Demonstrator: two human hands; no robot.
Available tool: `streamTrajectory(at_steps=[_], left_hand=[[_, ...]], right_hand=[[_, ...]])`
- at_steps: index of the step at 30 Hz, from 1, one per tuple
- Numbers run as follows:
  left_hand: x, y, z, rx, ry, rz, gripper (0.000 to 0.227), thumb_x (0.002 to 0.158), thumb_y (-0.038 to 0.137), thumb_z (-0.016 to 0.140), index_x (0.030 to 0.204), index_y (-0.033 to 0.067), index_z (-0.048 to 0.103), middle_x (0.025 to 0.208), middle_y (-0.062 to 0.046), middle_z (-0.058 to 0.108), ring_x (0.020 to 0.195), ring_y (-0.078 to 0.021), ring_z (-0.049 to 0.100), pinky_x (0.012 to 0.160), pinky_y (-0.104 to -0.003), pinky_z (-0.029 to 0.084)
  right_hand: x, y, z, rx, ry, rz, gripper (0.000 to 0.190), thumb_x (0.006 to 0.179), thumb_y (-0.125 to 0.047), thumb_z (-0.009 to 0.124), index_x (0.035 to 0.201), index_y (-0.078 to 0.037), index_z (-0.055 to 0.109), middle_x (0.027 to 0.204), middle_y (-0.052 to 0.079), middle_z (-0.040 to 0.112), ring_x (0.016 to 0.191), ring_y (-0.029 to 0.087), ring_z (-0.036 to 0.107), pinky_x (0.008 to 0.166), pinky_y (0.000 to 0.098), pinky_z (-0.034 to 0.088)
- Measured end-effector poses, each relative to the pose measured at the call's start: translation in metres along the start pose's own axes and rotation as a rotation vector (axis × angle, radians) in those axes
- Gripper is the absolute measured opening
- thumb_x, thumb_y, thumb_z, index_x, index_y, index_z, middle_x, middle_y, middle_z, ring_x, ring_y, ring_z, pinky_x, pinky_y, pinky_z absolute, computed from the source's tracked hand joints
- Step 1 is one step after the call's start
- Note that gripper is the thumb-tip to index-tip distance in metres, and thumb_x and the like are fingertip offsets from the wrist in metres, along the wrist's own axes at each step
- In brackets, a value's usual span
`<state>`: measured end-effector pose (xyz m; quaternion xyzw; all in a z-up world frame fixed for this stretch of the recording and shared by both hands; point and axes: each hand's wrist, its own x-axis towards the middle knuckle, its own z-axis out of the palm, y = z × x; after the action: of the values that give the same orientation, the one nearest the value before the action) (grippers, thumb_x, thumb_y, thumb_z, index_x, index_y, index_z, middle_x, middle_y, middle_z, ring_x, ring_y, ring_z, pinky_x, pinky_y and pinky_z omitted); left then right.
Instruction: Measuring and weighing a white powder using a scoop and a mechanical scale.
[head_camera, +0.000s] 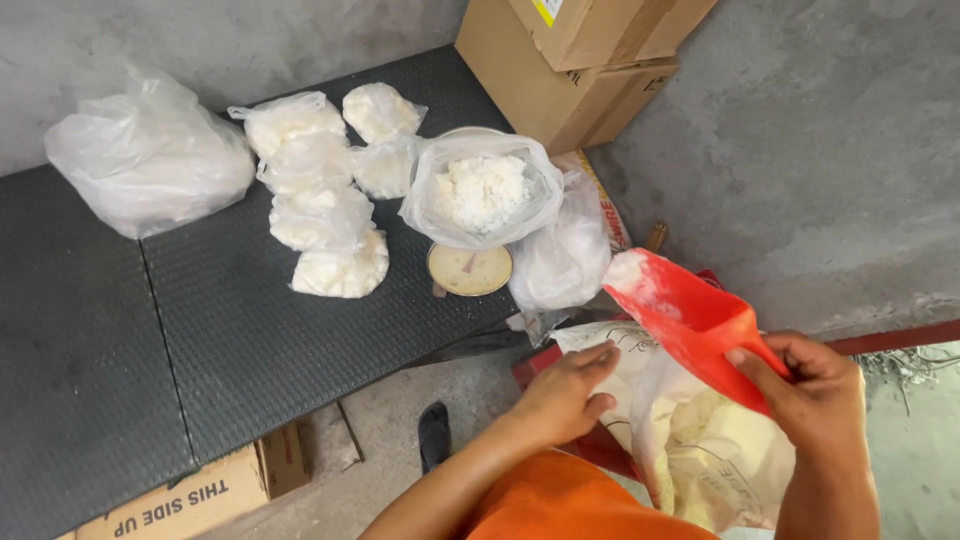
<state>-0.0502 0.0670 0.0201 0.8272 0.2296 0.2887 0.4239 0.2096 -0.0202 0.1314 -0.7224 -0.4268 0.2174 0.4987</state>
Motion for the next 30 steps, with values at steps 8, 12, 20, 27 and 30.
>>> streamTrajectory(at_steps=[8, 12, 20, 27, 30], left_hand=[[-0.003, -0.011, -0.074, 0.021, 0.204, -0.048, 0.065, 0.088, 0.014, 0.073, 0.148, 0.0005, 0.051, 0.15, -0.022, 0.055, 0.137, -0.0401, 0.053, 0.113, -0.042, 0.044], [-0.004, -0.025, -0.104, 0.047, 0.321, -0.059, 0.074, 0.087, 0.011, 0.076, 0.154, 0.0051, 0.044, 0.146, -0.024, 0.056, 0.134, -0.0425, 0.055, 0.11, -0.044, 0.046], [0.008, -0.043, -0.145, -0.195, 0.31, -0.269, 0.09, 0.087, 0.011, 0.075, 0.162, 0.019, 0.027, 0.14, -0.019, 0.062, 0.099, -0.0274, 0.071, 0.083, -0.037, 0.057], [0.021, -0.073, -0.142, -0.324, 0.247, -0.348, 0.092, 0.087, 0.016, 0.074, 0.162, 0.012, 0.021, 0.15, -0.018, 0.054, 0.1, -0.0238, 0.071, 0.079, -0.035, 0.057], [0.023, -0.076, -0.141, -0.325, 0.25, -0.329, 0.089, 0.088, 0.017, 0.075, 0.16, 0.0071, 0.025, 0.148, -0.02, 0.056, 0.109, -0.0245, 0.071, 0.081, -0.035, 0.057]], right_hand=[[0.035, -0.056, 0.052, -0.123, -0.067, -0.086, 0.012, 0.088, -0.008, 0.082, 0.097, -0.002, 0.077, 0.078, -0.005, 0.067, 0.07, 0.0, 0.053, 0.062, 0.0194, 0.044], [0.05, -0.081, 0.079, -0.281, -0.089, -0.099, 0.016, 0.087, -0.015, 0.084, 0.096, -0.003, 0.079, 0.073, -0.002, 0.067, 0.067, 0.001, 0.052, 0.06, 0.0216, 0.045], [0.083, -0.131, 0.139, -0.675, -0.13, -0.337, 0.032, 0.082, -0.031, 0.086, 0.102, -0.007, 0.079, 0.077, 0.011, 0.073, 0.064, 0.02, 0.066, 0.064, 0.034, 0.054], [0.114, -0.152, 0.189, -0.985, -0.191, -0.701, 0.027, 0.081, -0.034, 0.083, 0.099, -0.014, 0.081, 0.078, 0.012, 0.074, 0.068, 0.036, 0.067, 0.07, 0.045, 0.054], [0.12, -0.154, 0.199, -1.045, -0.186, -0.747, 0.028, 0.08, -0.035, 0.083, 0.1, -0.015, 0.081, 0.075, 0.011, 0.073, 0.065, 0.035, 0.067, 0.073, 0.0445, 0.053]])
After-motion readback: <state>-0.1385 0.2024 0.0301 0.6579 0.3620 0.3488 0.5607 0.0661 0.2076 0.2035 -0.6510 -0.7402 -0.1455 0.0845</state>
